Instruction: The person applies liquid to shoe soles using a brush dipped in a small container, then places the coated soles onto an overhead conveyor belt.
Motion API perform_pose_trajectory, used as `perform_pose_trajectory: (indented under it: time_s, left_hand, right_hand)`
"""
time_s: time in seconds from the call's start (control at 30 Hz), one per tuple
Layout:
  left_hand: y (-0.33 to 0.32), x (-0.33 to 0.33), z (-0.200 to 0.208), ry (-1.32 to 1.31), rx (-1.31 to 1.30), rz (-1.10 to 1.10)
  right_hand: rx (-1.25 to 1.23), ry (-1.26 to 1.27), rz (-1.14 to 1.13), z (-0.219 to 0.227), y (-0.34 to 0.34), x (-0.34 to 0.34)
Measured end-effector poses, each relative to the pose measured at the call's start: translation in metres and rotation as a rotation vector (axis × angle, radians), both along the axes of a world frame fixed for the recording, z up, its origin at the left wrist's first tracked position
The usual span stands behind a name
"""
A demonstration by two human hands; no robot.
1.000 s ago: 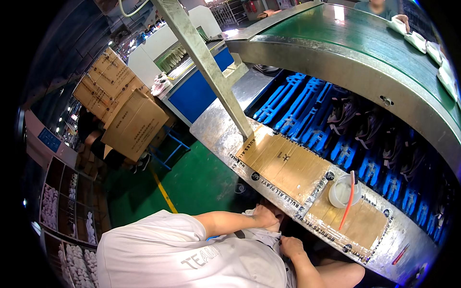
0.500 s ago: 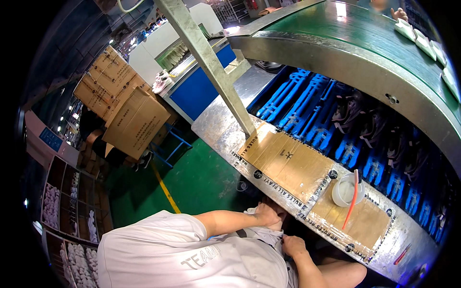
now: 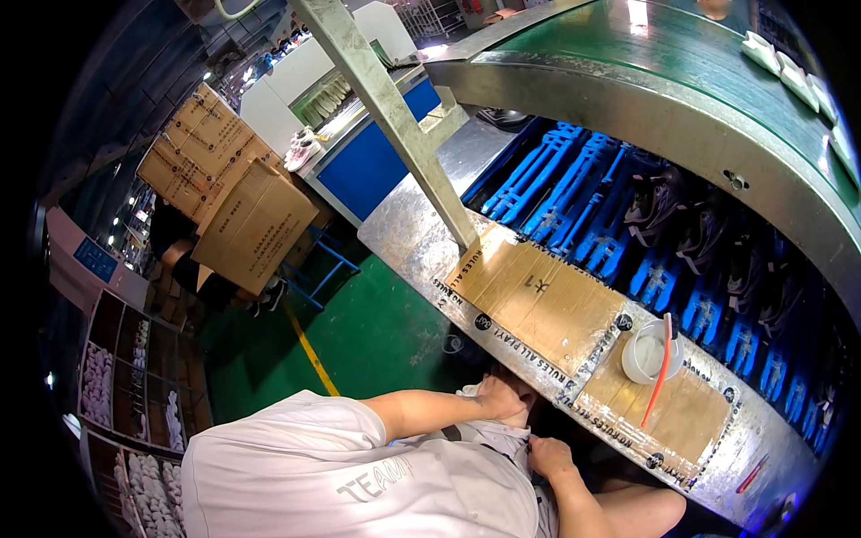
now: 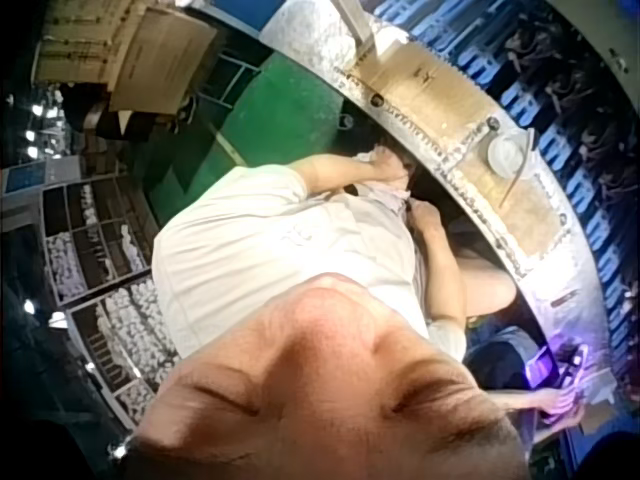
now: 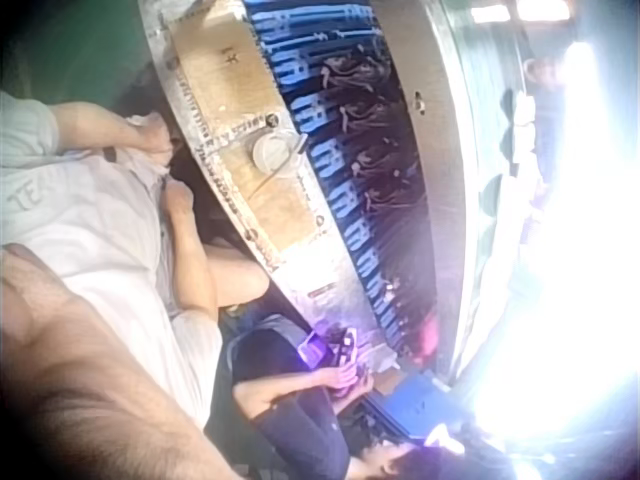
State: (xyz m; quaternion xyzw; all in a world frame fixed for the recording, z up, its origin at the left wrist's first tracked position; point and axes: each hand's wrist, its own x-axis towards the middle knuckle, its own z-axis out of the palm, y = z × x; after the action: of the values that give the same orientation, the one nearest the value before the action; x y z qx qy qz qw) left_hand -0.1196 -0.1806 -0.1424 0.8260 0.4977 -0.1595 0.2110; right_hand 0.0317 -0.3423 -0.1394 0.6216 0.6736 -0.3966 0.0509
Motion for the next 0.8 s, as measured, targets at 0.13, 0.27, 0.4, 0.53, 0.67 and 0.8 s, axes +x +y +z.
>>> perform_pose_trajectory:
  time_s: [0.13,0.27,0.4,0.53,0.67,0.8]
  left_hand:
    - [0.000,0.000,0.002,-0.016,0.007,0.009]
    - [-0.001,0.001,0.002,-0.021,0.016,0.012]
    - [0.001,-0.002,-0.008,-0.024,0.015,0.004]
    - [0.001,-0.001,-0.005,-0.017,-0.016,-0.012]
    - [0.000,0.000,-0.001,0.009,-0.008,-0.013]
    - [0.002,-0.002,-0.002,-0.007,-0.065,0.013]
  right_hand:
    - [0.009,-0.003,0.002,-0.002,0.000,0.000]
    - [0.020,-0.001,-0.001,-0.003,-0.002,0.001]
    - [0.010,-0.009,-0.003,0.003,0.001,-0.001]
    - [0.018,-0.009,-0.001,-0.001,0.000,-0.001]
    - [0.004,-0.001,0.000,-0.003,-0.001,0.000]
    - [-0.007,-0.015,0.007,0.002,0.001,-0.002]
